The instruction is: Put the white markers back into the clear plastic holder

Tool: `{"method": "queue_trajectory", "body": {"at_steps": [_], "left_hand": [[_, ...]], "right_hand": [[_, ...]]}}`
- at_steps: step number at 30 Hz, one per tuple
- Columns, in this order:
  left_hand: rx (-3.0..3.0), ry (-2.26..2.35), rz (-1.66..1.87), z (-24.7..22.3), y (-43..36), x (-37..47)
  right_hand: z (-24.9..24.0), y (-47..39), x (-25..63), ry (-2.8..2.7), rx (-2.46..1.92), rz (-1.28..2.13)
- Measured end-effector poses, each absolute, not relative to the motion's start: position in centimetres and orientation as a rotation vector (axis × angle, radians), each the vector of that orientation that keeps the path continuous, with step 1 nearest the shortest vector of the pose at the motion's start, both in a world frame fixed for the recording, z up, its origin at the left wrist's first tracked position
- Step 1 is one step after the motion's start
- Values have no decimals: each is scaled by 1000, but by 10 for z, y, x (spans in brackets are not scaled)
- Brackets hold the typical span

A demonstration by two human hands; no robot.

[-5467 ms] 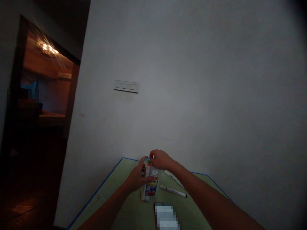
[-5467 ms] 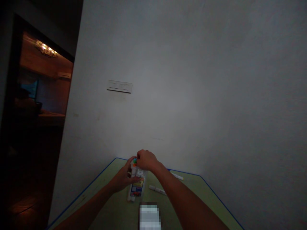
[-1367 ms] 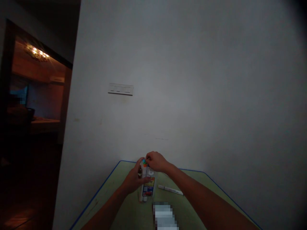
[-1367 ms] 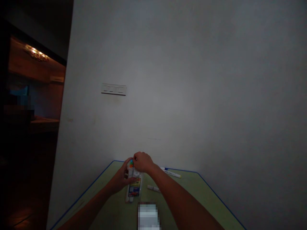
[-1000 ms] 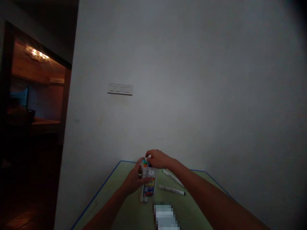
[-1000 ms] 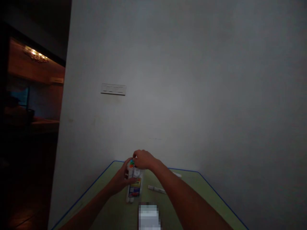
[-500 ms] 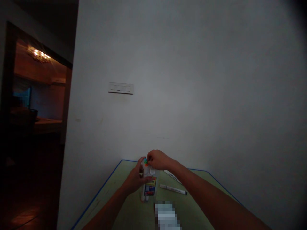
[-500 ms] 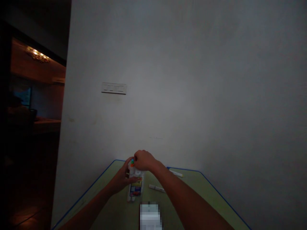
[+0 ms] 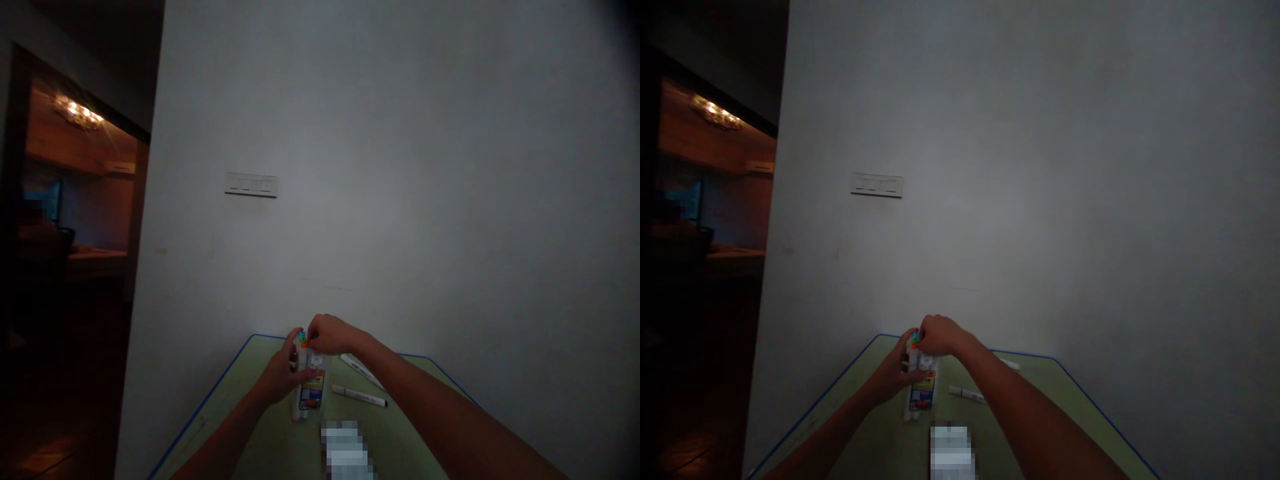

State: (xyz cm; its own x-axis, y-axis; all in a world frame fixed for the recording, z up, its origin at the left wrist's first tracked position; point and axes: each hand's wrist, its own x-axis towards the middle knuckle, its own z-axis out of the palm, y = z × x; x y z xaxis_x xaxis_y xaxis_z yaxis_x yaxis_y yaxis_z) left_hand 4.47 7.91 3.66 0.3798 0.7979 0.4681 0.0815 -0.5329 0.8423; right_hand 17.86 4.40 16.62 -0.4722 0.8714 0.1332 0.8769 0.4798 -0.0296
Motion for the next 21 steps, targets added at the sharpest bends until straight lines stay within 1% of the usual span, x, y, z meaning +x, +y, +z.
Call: {"method": "queue_trajectory", "body": {"at_steps": [10, 15, 21], "left_hand": [[1893, 737, 1197, 38, 79, 45], [1881, 725, 1197, 37, 79, 45], [1882, 719, 1194, 38, 78, 45]], "right_hand": [[161, 48, 183, -2606, -1489, 19], [160, 55, 186, -2482, -1525, -30], [158, 59, 183, -2475, -1532, -43]]}}
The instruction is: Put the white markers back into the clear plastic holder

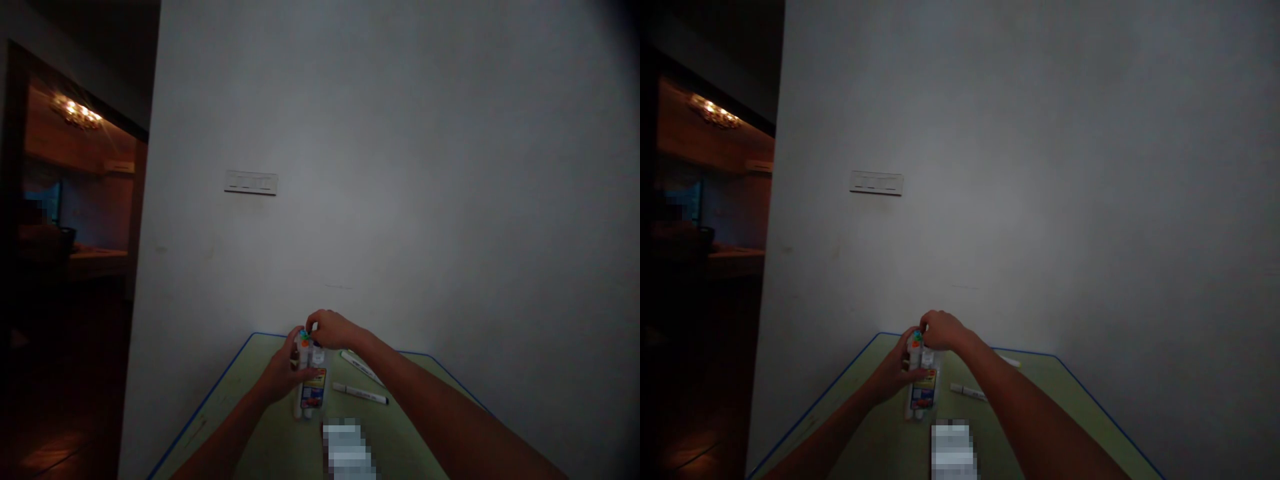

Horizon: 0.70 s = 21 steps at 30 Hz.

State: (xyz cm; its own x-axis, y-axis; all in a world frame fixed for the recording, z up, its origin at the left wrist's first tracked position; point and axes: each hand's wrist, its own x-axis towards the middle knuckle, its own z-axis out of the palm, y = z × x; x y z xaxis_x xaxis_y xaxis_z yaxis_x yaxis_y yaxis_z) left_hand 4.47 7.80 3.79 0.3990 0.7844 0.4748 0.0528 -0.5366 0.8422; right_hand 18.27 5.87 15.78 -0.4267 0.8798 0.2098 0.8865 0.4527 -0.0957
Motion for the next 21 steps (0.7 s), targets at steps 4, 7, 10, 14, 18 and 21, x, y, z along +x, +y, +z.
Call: {"method": "queue_trajectory", "body": {"at_steps": [4, 7, 10, 14, 18, 21], "left_hand": [[1902, 743, 1202, 36, 80, 44], [1905, 741, 1209, 35, 80, 44], [1913, 739, 1214, 36, 80, 44], [1906, 738, 1205, 37, 79, 44], [1902, 756, 1206, 36, 80, 44], [1904, 748, 1206, 36, 80, 44]], "right_hand": [[156, 61, 179, -2433, -1573, -98], [156, 61, 179, -2428, -1603, -105], [158, 60, 178, -2444, -1605, -102], [158, 57, 176, -2425, -1656, -126], [156, 56, 174, -2393, -1708, -154], [156, 55, 173, -2394, -1711, -153]]}}
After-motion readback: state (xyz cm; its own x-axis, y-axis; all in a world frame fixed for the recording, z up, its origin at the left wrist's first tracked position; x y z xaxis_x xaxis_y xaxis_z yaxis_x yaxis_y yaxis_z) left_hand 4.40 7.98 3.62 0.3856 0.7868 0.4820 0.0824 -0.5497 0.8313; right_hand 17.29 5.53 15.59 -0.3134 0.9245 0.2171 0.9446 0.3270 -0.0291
